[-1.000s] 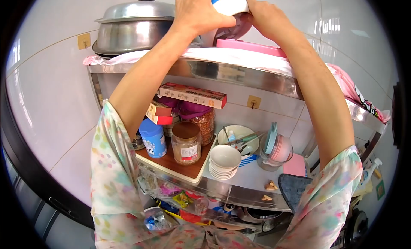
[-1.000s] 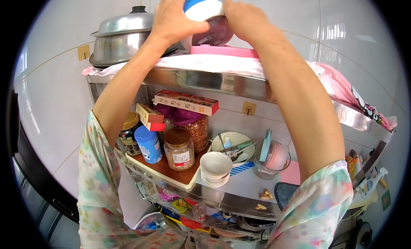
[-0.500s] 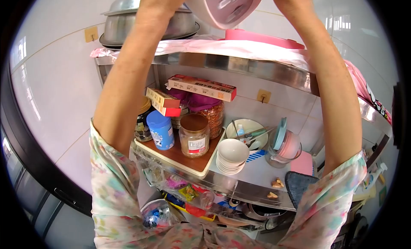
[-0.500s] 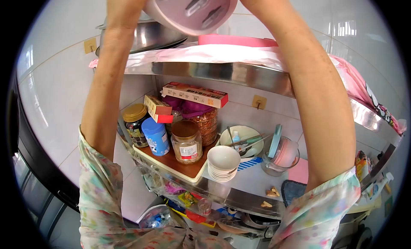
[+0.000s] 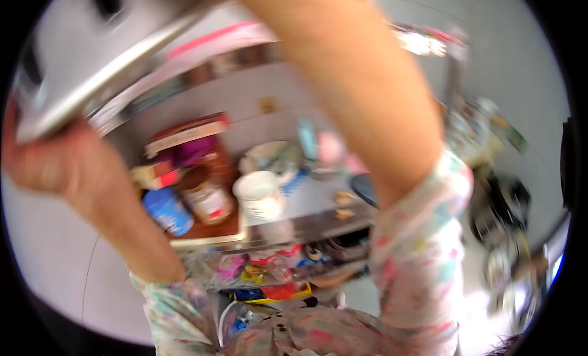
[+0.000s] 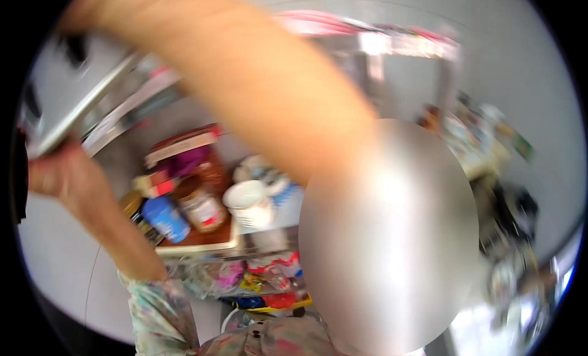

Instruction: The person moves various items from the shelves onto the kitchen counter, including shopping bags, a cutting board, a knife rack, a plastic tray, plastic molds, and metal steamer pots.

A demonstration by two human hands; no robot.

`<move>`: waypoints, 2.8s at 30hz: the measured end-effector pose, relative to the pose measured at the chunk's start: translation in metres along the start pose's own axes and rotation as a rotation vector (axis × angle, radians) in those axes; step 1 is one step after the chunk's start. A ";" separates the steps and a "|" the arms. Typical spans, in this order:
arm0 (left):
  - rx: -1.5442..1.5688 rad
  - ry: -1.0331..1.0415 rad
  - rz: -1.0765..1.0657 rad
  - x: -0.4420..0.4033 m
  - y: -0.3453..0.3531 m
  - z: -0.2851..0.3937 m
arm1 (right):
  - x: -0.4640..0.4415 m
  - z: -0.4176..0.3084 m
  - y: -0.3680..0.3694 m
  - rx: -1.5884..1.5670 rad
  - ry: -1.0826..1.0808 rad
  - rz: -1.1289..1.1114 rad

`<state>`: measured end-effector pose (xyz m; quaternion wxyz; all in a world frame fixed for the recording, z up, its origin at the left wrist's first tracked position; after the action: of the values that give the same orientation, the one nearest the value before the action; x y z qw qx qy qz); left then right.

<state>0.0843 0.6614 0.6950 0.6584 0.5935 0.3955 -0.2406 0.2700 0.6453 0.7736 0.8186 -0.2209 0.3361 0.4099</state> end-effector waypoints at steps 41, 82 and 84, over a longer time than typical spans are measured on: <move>0.740 -2.725 -2.122 0.783 0.010 0.792 | 0.276 -0.845 -0.810 1.157 1.688 1.259; 1.149 -2.171 -2.679 0.715 -0.009 1.109 | 0.116 -0.952 -1.013 1.094 1.754 0.793; 1.314 -2.136 -2.693 0.686 -0.016 1.163 | 0.063 -0.991 -1.016 1.139 1.702 0.788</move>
<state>0.7374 -0.3672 0.1126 0.3277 0.3448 0.1375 0.8688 0.7641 -0.5287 0.1446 0.1123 0.1018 0.9783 0.1409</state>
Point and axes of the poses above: each hand's wrist, its own x-axis away from the middle knuckle, its own y-axis out of the palm, z = x × y, the point moved 9 cm from there along -x, towards the middle knuckle, and after that the axes turned 8 degrees about -x, right-handed, at the moved point
